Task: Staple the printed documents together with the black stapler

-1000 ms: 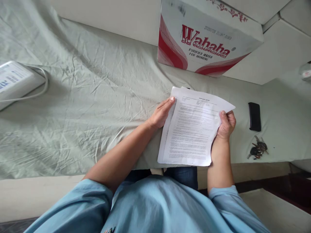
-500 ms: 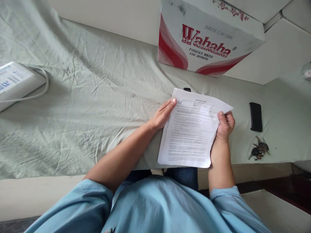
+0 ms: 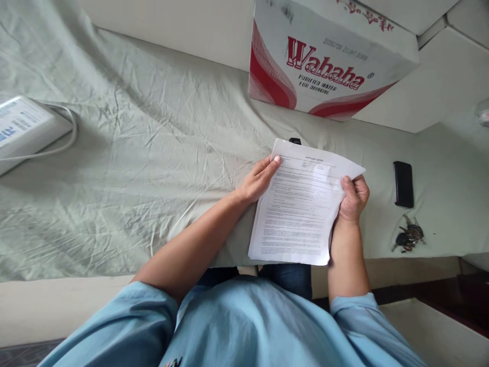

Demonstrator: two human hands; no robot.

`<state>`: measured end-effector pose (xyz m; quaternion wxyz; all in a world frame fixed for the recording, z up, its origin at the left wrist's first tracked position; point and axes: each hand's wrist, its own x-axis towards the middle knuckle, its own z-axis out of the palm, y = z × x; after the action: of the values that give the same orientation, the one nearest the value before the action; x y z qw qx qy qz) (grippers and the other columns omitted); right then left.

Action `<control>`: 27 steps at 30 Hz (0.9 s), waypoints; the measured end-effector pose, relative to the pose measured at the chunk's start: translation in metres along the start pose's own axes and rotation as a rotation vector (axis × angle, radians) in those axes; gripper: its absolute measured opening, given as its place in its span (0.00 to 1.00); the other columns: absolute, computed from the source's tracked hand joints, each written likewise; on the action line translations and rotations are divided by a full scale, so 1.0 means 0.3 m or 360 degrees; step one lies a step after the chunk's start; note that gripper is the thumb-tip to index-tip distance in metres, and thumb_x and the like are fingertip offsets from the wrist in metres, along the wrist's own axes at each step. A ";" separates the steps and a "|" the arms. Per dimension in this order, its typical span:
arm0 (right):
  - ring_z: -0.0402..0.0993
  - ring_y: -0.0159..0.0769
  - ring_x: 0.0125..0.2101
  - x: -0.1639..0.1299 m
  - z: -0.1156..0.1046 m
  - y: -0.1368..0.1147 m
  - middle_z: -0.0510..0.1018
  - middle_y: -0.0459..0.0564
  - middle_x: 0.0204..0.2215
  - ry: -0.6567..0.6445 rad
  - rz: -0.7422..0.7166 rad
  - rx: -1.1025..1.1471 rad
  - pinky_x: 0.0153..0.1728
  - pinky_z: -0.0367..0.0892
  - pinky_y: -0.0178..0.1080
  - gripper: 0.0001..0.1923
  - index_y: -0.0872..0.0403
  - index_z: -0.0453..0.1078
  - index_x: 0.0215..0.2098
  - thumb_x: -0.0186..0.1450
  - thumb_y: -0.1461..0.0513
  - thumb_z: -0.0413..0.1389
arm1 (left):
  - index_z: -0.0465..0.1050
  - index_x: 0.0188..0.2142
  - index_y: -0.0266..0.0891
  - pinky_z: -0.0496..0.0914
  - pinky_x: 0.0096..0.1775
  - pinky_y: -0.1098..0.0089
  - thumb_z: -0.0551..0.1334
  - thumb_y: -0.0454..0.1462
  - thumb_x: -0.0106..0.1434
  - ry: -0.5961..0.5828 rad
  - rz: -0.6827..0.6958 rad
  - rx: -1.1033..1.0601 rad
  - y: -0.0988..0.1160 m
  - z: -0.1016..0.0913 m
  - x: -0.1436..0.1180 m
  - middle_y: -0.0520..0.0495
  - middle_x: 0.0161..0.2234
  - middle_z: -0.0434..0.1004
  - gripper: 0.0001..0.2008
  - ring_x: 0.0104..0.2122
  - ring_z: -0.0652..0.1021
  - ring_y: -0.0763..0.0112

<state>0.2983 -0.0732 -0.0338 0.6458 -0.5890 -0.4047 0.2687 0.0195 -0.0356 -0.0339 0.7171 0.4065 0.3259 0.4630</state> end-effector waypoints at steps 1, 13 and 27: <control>0.70 0.33 0.31 -0.004 0.003 -0.003 0.71 0.40 0.26 -0.0011 -0.0014 0.0002 0.39 0.70 0.38 0.20 0.51 0.75 0.30 0.56 0.47 0.75 | 0.86 0.49 0.40 0.79 0.54 0.56 0.68 0.66 0.70 0.0005 -0.0007 -0.0018 -0.002 -0.001 0.001 0.41 0.47 0.90 0.32 0.54 0.86 0.48; 0.77 0.35 0.38 0.017 -0.005 0.034 0.78 0.41 0.34 0.0033 -0.0189 -0.0061 0.50 0.75 0.41 0.23 0.48 0.80 0.44 0.60 0.44 0.75 | 0.85 0.49 0.41 0.80 0.54 0.55 0.69 0.66 0.68 0.0145 -0.0080 -0.0111 -0.020 -0.010 0.010 0.42 0.46 0.90 0.32 0.53 0.87 0.47; 0.64 0.30 0.26 0.008 -0.024 -0.004 0.71 0.39 0.23 -0.0248 0.0052 -0.0103 0.30 0.63 0.35 0.28 0.51 0.72 0.27 0.58 0.41 0.77 | 0.83 0.52 0.40 0.80 0.59 0.51 0.71 0.67 0.65 0.0097 -0.0115 -0.0127 -0.007 -0.009 0.010 0.38 0.50 0.90 0.34 0.58 0.86 0.44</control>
<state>0.3054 -0.0754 -0.0321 0.5886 -0.5934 -0.4524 0.3110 0.0191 -0.0327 -0.0374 0.7386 0.3514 0.3433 0.4617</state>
